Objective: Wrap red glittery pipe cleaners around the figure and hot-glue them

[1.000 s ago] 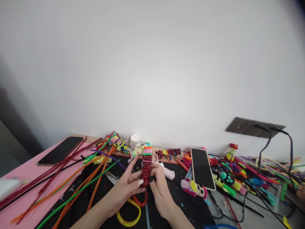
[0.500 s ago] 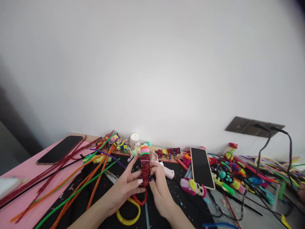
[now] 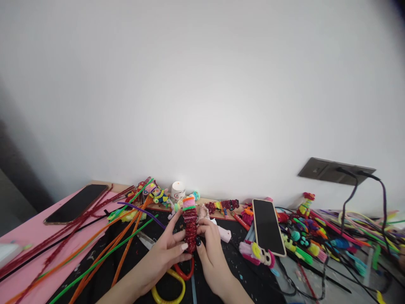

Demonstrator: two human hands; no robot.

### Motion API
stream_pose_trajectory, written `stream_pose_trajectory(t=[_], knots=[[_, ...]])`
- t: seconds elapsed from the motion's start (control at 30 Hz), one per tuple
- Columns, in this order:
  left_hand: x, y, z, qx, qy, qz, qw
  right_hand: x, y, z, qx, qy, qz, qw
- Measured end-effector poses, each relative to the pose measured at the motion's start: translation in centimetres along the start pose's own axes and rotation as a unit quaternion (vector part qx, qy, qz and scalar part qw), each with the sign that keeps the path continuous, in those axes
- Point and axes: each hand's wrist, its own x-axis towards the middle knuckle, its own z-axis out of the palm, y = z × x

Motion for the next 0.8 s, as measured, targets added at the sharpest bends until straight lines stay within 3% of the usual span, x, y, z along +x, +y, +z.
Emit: stream_pose_trajectory(t=[0.33,0.8], knots=[[0.14,-0.1,-0.51,0.004,-0.024,0.001,1.0,0.04,0.16,0.31,0.008,0.002,-0.009,1.0],[0.09,0.34,-0.26,0.044,0.007,-0.016,0.999,0.09,0.15,0.51,0.046,0.006,0.01,0.999]])
